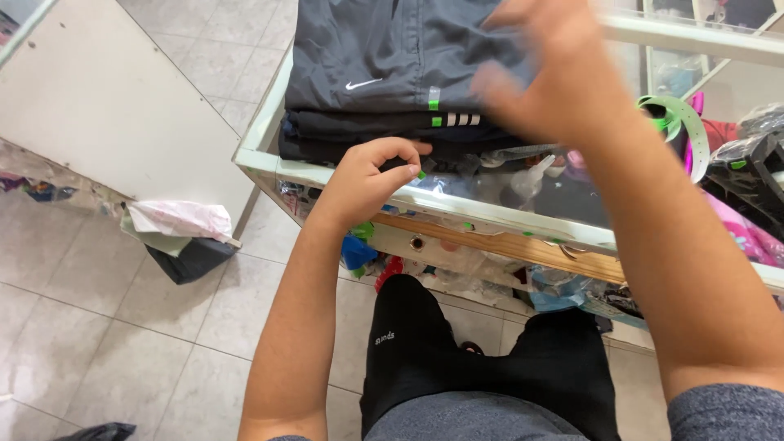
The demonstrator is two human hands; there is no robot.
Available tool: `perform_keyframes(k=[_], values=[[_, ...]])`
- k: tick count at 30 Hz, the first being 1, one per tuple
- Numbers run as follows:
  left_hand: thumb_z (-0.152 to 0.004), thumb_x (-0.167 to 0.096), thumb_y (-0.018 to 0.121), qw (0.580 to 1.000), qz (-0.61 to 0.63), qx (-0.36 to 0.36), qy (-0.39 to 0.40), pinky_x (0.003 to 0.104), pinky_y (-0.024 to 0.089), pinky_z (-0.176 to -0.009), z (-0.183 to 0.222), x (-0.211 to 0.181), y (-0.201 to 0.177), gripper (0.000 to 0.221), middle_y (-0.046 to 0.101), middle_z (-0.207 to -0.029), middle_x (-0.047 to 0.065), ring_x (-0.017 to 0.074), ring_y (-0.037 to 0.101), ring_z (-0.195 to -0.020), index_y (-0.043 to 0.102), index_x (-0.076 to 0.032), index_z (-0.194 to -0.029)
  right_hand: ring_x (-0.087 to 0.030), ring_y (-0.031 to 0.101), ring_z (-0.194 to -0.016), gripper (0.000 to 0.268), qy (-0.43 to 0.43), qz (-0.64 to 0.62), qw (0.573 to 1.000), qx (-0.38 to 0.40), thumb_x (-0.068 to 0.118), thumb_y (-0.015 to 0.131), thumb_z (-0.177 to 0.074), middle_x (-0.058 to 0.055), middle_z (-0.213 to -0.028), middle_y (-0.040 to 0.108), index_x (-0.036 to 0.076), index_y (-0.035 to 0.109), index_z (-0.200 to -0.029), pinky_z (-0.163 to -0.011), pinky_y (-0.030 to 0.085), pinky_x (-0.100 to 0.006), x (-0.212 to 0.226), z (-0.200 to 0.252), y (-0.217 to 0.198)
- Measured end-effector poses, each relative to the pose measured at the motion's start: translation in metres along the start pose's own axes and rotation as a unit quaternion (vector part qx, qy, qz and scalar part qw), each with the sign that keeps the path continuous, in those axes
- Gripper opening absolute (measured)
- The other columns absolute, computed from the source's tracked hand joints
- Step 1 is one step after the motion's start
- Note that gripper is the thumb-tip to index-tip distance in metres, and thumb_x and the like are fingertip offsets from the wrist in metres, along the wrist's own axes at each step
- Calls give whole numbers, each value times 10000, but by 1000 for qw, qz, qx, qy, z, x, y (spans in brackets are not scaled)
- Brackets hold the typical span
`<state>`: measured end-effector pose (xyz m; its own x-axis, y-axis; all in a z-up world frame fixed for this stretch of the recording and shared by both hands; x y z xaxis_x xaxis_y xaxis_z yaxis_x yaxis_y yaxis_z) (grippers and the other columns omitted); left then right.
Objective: The person stands at a glass counter and repeatedly applies small green tags to a stack of folded black pants. They peel the tags from a roll, place them on the waistband of the pants, and press them down to secure them.
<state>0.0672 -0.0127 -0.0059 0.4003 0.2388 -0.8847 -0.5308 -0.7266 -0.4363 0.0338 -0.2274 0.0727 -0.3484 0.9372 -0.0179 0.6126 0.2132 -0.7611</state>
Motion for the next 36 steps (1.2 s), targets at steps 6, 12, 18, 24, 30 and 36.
perform_keyframes(k=[6,12,18,24,30,36], values=[[-796,-106,597,989,-34,-36,140,307,457,-896,3,5,5,31,696,-1069,70,181,641,-999,623,-92,-785,-370,560,-1040,556,-147,17,983,105,280,718,-808,-183,-1215,564,33,521,-1266,-883,458,-457,26,14,49],[-833,-99,602,987,-23,-43,154,343,401,-981,12,0,2,60,518,-1263,93,205,545,-1083,644,-104,-790,-328,596,-858,153,-218,34,974,42,35,602,-846,-155,-1179,598,62,565,-992,-751,496,-415,28,14,51],[-883,-182,567,986,-103,-52,116,399,316,-984,10,0,4,78,479,-1287,114,253,479,-1105,635,-149,-861,-267,606,-943,110,-203,90,975,2,97,615,-841,-46,-1262,655,175,684,-876,-745,465,-402,24,20,51],[-897,-126,515,971,-148,-106,154,376,382,-902,8,-2,10,107,602,-1120,93,247,560,-1082,603,-74,-870,-289,600,-929,154,-185,89,978,-36,24,625,-886,-87,-1203,665,132,632,-776,-771,455,-409,27,22,56],[-920,-95,529,958,-169,-134,188,374,374,-887,10,-2,21,76,522,-1324,94,281,534,-1010,597,-87,-886,-341,585,-983,276,-152,-1,988,-6,-7,588,-969,-132,-1220,648,143,632,-741,-804,443,-472,18,24,59],[-931,-68,527,938,-235,-154,205,381,386,-820,7,-4,31,68,523,-1298,102,302,455,-775,568,-77,-878,-364,588,-986,191,-157,-49,986,-7,-75,559,-908,-158,-1215,629,88,659,-897,-856,441,-487,20,23,55]])
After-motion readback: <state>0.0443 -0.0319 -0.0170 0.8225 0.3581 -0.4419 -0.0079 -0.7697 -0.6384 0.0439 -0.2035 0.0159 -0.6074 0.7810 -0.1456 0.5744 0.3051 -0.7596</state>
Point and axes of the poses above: each hand's wrist, its own z-axis away from the middle knuckle, its own y-axis out of the palm, x = y × z, the point moved 4 cm from there along -z, towards the middle knuckle
